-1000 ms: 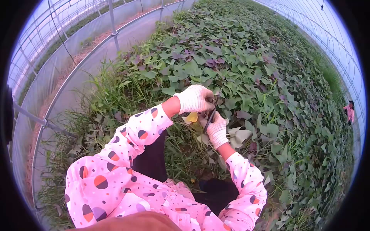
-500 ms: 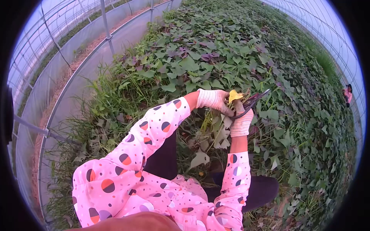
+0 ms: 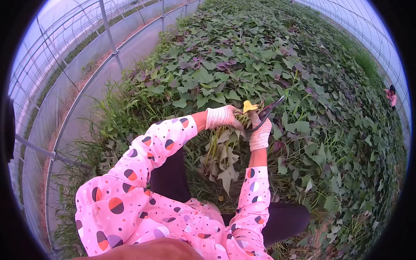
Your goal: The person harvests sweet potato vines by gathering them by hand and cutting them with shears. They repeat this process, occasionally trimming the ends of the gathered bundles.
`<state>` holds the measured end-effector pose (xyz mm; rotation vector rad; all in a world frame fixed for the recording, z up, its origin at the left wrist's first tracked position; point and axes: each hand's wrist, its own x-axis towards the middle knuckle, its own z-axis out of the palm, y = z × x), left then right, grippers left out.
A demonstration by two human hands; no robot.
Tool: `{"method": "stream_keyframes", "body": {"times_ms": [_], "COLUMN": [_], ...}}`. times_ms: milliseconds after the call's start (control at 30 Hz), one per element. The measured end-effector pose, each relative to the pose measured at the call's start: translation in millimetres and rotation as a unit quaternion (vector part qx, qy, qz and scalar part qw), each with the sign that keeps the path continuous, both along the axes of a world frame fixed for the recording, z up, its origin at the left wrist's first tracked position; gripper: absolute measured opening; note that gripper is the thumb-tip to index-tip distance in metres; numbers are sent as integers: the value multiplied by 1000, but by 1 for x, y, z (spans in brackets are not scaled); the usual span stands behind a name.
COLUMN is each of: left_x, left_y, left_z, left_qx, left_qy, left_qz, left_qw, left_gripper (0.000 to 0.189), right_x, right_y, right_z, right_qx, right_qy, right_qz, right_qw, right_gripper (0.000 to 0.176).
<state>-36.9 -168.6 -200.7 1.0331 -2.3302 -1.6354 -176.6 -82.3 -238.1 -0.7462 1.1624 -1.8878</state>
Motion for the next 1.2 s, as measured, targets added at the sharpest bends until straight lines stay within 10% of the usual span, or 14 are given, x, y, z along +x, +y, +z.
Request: {"method": "stream_keyframes", "body": {"times_ms": [100,300,367,467,767,900,1200], "left_x": [-17,-9,-12,-21,-17,-14,-28], "left_y": [-4,-38,-54,-60,-41,-51,-63], "left_z": [13,26,22,13,25,16,8], "left_qx": [-40,15,30,55,86,32,10], "left_qy": [-113,143,161,216,198,196,195], "left_qz": [4,192,236,246,254,262,322], "left_qw": [993,971,958,943,943,944,926], "left_gripper": [42,43,45,42,32,38,81], "right_x": [-20,-21,-32,-32,-172,-169,-92], "right_y": [3,36,48,76,168,180,169], "right_z": [-32,-112,-171,-195,-342,-357,-282], "right_qx": [47,176,271,395,515,581,502], "right_qy": [11,140,376,435,267,287,269], "right_qz": [-18,-24,-3,107,-149,-150,-197], "right_qw": [999,974,886,802,800,746,798], "right_gripper": [27,20,36,44,56,57,44]}}
